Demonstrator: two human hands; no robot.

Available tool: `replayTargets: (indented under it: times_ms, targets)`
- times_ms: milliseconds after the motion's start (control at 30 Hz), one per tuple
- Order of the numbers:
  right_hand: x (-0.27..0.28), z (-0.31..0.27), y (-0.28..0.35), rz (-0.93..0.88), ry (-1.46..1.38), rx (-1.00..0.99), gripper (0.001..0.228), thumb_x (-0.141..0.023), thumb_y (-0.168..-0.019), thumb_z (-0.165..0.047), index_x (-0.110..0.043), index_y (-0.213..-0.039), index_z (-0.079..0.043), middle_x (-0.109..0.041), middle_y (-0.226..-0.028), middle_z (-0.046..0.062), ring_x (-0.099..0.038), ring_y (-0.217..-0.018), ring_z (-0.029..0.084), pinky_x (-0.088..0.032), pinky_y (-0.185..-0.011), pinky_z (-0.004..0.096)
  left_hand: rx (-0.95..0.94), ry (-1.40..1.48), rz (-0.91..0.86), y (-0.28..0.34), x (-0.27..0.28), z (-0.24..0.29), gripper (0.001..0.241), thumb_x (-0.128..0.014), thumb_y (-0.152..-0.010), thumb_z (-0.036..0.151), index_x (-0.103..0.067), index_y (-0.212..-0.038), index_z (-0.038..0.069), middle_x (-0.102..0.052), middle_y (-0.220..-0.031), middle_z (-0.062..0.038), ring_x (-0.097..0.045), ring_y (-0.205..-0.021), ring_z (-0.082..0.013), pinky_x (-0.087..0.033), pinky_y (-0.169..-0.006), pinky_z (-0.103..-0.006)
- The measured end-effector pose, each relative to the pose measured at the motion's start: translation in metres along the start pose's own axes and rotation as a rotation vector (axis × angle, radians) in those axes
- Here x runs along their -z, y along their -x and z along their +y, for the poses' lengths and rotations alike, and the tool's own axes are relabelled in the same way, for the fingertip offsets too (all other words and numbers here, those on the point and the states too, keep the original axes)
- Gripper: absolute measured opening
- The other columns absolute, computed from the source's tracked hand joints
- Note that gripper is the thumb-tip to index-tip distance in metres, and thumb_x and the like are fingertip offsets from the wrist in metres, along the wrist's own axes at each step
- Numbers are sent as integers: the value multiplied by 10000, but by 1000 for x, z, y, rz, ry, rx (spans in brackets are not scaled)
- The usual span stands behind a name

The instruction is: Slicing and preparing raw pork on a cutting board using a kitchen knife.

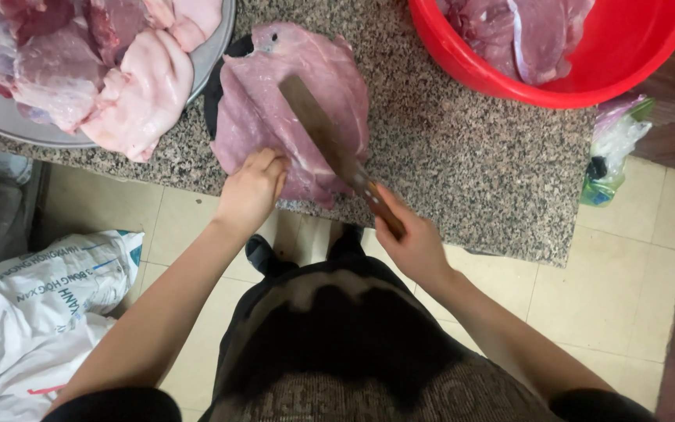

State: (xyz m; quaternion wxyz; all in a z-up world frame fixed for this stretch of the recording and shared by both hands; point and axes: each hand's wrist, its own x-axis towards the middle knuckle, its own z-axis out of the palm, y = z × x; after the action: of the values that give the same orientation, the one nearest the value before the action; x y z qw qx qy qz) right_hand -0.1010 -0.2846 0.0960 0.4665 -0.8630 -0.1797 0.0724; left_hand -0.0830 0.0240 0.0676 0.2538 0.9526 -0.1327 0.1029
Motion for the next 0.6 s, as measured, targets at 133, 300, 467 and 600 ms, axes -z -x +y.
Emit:
replayTargets:
  times_ms: [133,300,467,600]
  targets:
    - [-30,-6,-29,-92,16,-258,620,-681,-960,-169,-479,-1543,-237,-742,-785,114,-622,-586,136,-499,-566,310,50,-14,-79,-2,-9,-10,167,-639,-955,122,-705,-1088,45,-648,-1178,-76,-634,-1108,-286,-564,-876,-394]
    - [-51,-11,-42,-147,103,-219,604,-693,-960,-173,-519,-1532,-255,-755,-798,140,-652,-564,142,-521,-591,313,35,-11,-118,0,-6,-16,126,-655,-946,144,-713,-1023,63,-638,-1101,-64,-639,-1088,-281,-562,-868,-404]
    - [-48,9,-19,-111,-47,-68,586,-670,-985,-151,-500,-1544,-198,-732,-1139,178,-722,-761,147,-572,-693,291,51,36,-121,0,1,-10,124,-650,-934,126,-727,-1019,78,-636,-1081,-60,-635,-1063,-279,-559,-845,-406]
    - [-26,-12,-7,-213,21,-287,612,-651,-928,-158,-480,-1514,-202,-684,-1312,153,-724,-640,168,-557,-638,304,65,-1,-164,-2,3,-7,92,-660,-925,134,-716,-970,77,-638,-1069,-54,-634,-1070,-271,-559,-859,-403]
